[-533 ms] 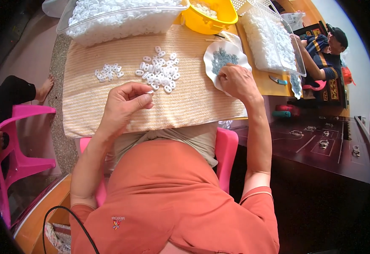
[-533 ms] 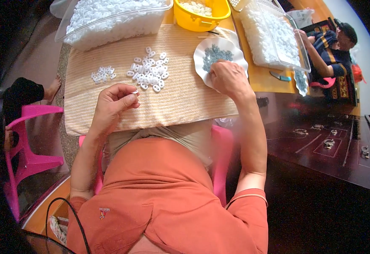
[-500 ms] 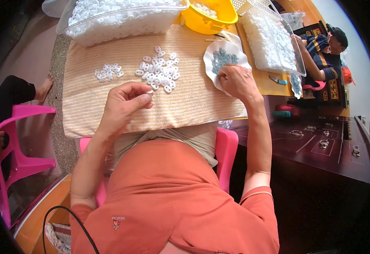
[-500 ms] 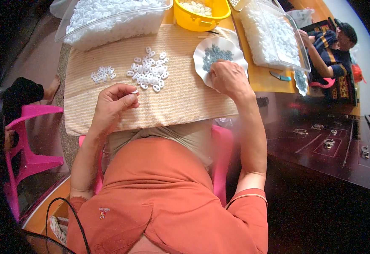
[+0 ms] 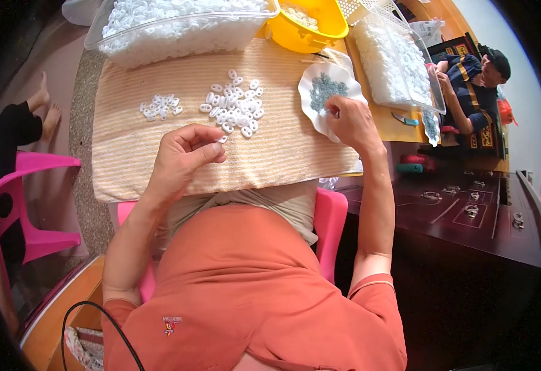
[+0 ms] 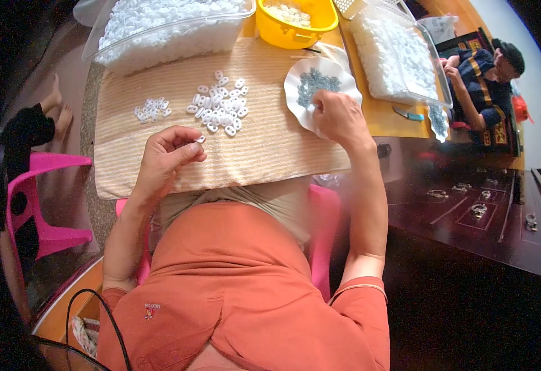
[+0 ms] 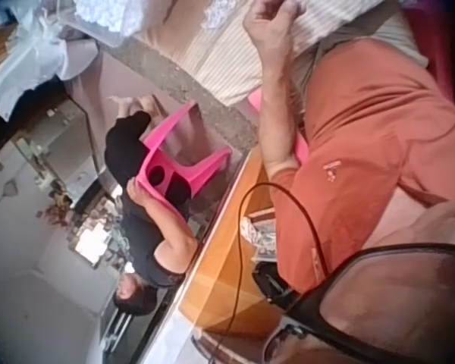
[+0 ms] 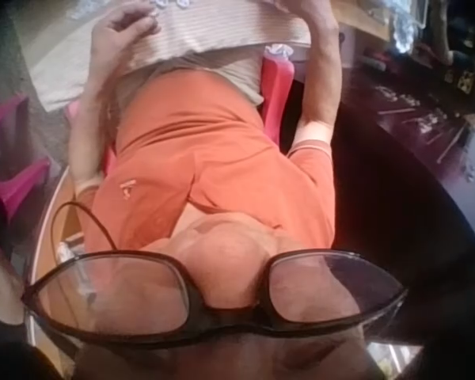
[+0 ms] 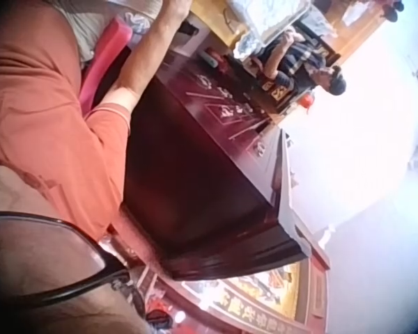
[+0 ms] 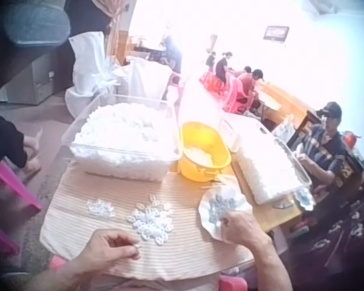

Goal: Manually assembling small white plastic components at a workbench.

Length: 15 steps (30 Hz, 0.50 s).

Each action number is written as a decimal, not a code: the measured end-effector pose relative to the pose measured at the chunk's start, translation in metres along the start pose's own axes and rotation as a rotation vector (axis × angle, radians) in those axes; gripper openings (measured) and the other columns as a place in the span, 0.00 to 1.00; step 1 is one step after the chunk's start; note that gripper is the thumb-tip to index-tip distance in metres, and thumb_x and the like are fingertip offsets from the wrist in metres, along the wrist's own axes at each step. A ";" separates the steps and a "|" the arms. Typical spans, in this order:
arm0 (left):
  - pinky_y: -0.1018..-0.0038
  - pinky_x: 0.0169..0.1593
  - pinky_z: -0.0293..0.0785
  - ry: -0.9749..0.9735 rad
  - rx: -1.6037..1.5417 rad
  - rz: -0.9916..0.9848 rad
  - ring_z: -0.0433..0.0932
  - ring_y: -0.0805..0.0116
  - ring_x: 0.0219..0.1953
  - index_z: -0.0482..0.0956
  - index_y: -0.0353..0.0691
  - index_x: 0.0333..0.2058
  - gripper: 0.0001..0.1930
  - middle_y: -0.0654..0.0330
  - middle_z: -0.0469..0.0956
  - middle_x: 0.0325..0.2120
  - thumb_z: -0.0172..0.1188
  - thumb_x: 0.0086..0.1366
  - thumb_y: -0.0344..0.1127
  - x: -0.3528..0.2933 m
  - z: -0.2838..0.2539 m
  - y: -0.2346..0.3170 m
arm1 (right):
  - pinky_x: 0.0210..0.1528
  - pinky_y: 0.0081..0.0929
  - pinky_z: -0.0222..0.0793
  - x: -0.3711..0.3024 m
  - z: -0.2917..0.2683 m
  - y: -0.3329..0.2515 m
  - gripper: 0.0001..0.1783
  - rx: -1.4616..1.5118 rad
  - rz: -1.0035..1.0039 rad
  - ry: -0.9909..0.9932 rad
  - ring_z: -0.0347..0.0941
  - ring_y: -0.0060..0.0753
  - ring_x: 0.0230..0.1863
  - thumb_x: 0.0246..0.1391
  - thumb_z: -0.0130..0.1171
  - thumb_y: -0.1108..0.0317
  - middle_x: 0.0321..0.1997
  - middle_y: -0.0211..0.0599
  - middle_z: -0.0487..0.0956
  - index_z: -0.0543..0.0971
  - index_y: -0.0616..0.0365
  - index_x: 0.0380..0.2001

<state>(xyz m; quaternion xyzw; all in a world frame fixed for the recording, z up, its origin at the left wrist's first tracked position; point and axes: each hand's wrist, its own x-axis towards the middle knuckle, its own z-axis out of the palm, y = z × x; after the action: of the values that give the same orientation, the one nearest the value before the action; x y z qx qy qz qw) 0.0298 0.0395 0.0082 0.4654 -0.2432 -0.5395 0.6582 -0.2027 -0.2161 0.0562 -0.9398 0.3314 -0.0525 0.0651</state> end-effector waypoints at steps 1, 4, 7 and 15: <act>0.78 0.41 0.78 -0.004 -0.002 0.003 0.79 0.76 0.33 0.79 0.33 0.41 0.09 0.62 0.80 0.31 0.62 0.61 0.26 0.000 0.000 0.000 | 0.40 0.39 0.72 -0.001 -0.002 0.001 0.09 0.069 0.011 0.032 0.78 0.50 0.34 0.46 0.55 0.72 0.29 0.50 0.79 0.80 0.59 0.32; 0.78 0.41 0.78 0.001 -0.037 0.020 0.79 0.76 0.33 0.79 0.33 0.41 0.09 0.62 0.79 0.30 0.62 0.62 0.26 -0.003 0.008 0.007 | 0.38 0.30 0.73 -0.007 0.000 0.004 0.09 0.275 0.062 0.116 0.78 0.38 0.31 0.47 0.57 0.73 0.28 0.43 0.80 0.80 0.59 0.35; 0.78 0.41 0.79 -0.026 -0.045 -0.040 0.78 0.76 0.32 0.78 0.33 0.38 0.06 0.60 0.79 0.31 0.61 0.62 0.26 0.001 0.013 0.008 | 0.33 0.20 0.71 -0.013 0.009 0.006 0.08 0.647 0.109 0.221 0.75 0.23 0.27 0.50 0.59 0.76 0.27 0.35 0.80 0.79 0.62 0.36; 0.76 0.40 0.80 -0.055 -0.182 -0.131 0.78 0.74 0.32 0.75 0.35 0.39 0.07 0.60 0.78 0.30 0.61 0.62 0.26 0.017 0.052 0.001 | 0.29 0.20 0.71 -0.028 0.018 -0.059 0.08 1.569 0.119 0.224 0.73 0.20 0.28 0.52 0.61 0.79 0.33 0.35 0.79 0.76 0.64 0.36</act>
<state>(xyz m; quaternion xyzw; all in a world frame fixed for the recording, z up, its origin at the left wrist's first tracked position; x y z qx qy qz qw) -0.0074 0.0055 0.0291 0.4036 -0.1800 -0.6136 0.6543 -0.1856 -0.1509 0.0459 -0.5893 0.2521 -0.3612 0.6772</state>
